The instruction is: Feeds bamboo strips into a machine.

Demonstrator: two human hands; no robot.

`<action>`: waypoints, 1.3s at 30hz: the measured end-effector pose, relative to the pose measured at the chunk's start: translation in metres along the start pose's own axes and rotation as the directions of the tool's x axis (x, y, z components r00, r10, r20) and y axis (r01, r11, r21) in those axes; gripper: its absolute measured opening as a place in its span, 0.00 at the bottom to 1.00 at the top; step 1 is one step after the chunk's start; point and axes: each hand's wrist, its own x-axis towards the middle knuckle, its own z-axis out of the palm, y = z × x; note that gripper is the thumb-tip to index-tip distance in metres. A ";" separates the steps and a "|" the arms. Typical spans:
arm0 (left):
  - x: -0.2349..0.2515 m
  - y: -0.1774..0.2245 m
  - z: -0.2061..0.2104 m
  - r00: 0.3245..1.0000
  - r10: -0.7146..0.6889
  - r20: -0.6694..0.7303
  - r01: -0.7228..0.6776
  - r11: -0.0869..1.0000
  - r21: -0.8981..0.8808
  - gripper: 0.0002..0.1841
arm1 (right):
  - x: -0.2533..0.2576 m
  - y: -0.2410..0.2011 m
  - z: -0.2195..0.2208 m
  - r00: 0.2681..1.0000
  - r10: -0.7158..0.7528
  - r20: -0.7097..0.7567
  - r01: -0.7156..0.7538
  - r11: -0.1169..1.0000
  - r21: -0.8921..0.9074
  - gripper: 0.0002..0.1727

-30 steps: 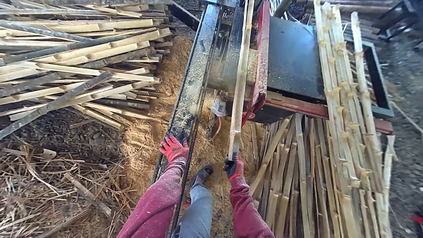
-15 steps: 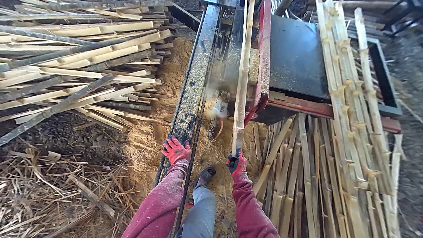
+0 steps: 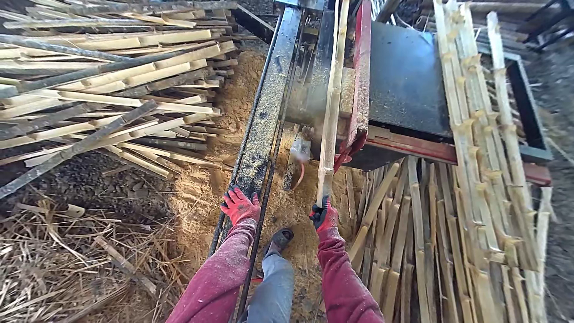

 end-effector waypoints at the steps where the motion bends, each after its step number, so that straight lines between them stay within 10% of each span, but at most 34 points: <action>1: 0.000 0.000 0.000 1.000 0.001 -0.002 -0.001 1.000 0.001 0.49 | 0.001 -0.001 0.001 1.000 0.004 -0.003 -0.004 1.000 0.002 0.27; 32: 0.001 0.001 0.001 1.000 -0.009 0.016 0.009 0.999 0.031 0.49 | 0.024 -0.023 0.022 0.999 0.044 -0.023 -0.042 0.998 0.043 0.25; 39: 0.000 0.001 0.000 1.000 -0.008 0.020 0.008 1.000 0.014 0.49 | 0.013 -0.007 0.024 0.999 0.025 0.031 -0.033 0.950 0.309 0.27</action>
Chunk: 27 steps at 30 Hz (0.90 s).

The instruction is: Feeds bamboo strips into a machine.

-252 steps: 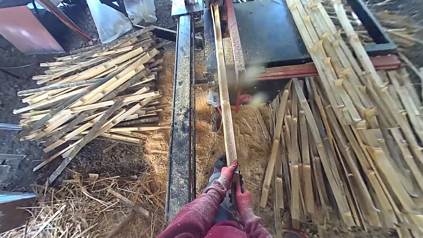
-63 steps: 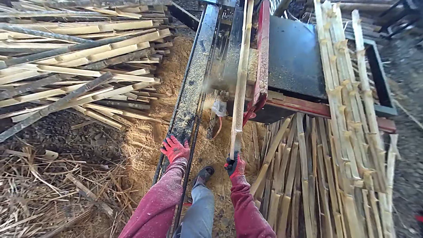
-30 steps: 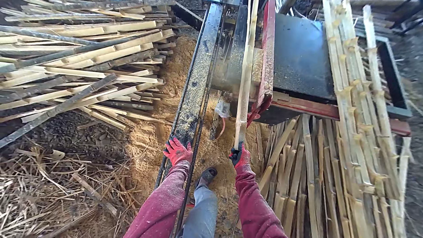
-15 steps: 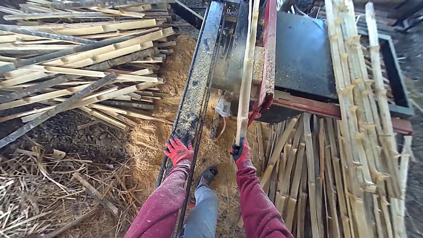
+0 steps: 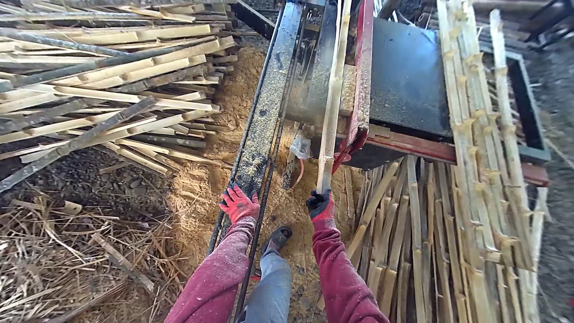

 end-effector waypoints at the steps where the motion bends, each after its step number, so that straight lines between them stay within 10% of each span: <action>1: 0.000 0.000 -0.001 1.000 0.002 0.002 -0.002 1.000 -0.009 0.49 | -0.007 0.004 -0.002 1.000 0.000 0.001 0.000 1.000 -0.013 0.28; 12: 0.000 -0.002 -0.001 1.000 0.008 -0.009 -0.008 1.000 -0.015 0.49 | -0.007 -0.017 0.005 0.998 -0.034 -0.060 0.006 0.910 -0.416 0.31; 27: 0.002 -0.002 0.003 1.000 0.004 -0.015 -0.004 1.000 -0.009 0.49 | 0.012 -0.028 0.025 0.993 -0.081 -0.083 0.040 0.911 -0.411 0.28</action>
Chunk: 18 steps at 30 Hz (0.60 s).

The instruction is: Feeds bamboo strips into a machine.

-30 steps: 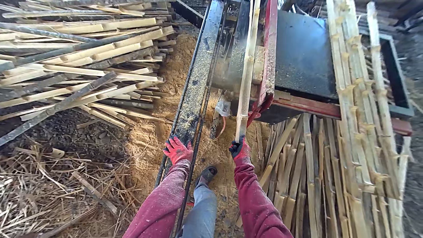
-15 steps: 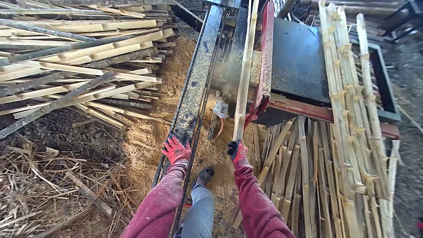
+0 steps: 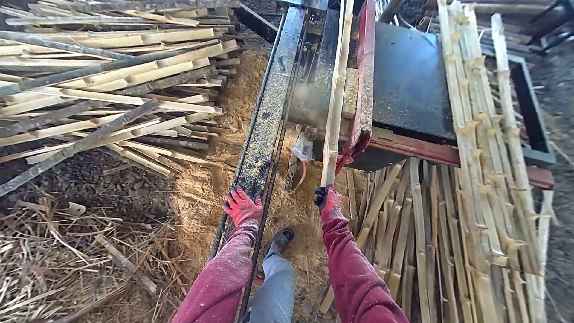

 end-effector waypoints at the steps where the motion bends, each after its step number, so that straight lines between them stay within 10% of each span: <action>1: 0.000 0.000 0.000 1.000 0.000 -0.001 0.000 1.000 0.000 0.49 | 0.001 -0.001 0.001 1.000 0.001 -0.003 -0.001 1.000 0.006 0.27; 18: -0.001 0.000 0.000 1.000 0.003 -0.001 -0.003 1.000 -0.005 0.49 | -0.006 0.008 -0.001 0.999 0.015 0.041 -0.014 0.999 -0.042 0.32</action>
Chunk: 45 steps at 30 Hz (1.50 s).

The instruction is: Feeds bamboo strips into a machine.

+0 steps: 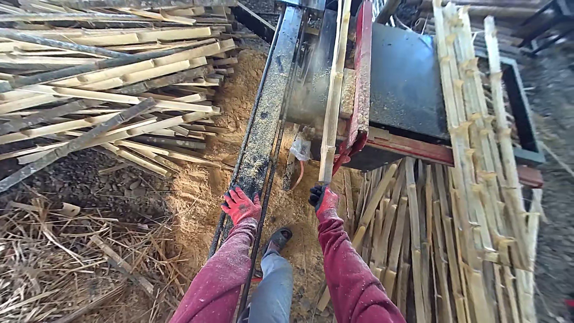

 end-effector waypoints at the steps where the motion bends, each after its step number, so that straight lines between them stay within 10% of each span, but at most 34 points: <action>1: 0.000 -0.001 0.001 1.000 0.001 -0.008 -0.001 1.000 -0.003 0.49 | -0.007 0.010 -0.005 1.000 0.011 0.019 -0.010 0.999 -0.036 0.32; 7: -0.002 0.000 -0.003 1.000 0.005 0.009 -0.004 1.000 -0.021 0.49 | -0.043 0.057 -0.042 1.000 0.004 0.017 -0.003 0.999 -0.054 0.25; 13: -0.002 0.000 -0.004 1.000 0.008 0.018 -0.008 1.000 -0.022 0.49 | -0.033 0.002 -0.012 0.975 -0.213 0.060 0.211 0.976 0.045 0.22; 21: -0.002 -0.002 -0.001 1.000 0.018 0.002 -0.018 0.999 -0.032 0.49 | -0.015 -0.028 -0.001 0.992 -0.096 0.083 0.060 0.930 0.363 0.21; 33: 0.000 -0.001 0.001 1.000 0.015 -0.012 -0.015 1.000 -0.007 0.49 | -0.015 -0.029 0.008 0.992 -0.098 0.076 0.067 0.942 0.328 0.22; 39: -0.002 -0.002 -0.003 1.000 0.016 -0.006 -0.016 1.000 -0.013 0.49 | -0.053 0.053 -0.025 0.988 -0.054 0.146 0.049 0.998 0.040 0.20; 45: -0.004 -0.001 -0.006 1.000 0.007 0.011 -0.006 1.000 -0.020 0.49 | -0.134 0.202 -0.170 0.957 0.291 0.005 -0.290 0.956 -0.041 0.23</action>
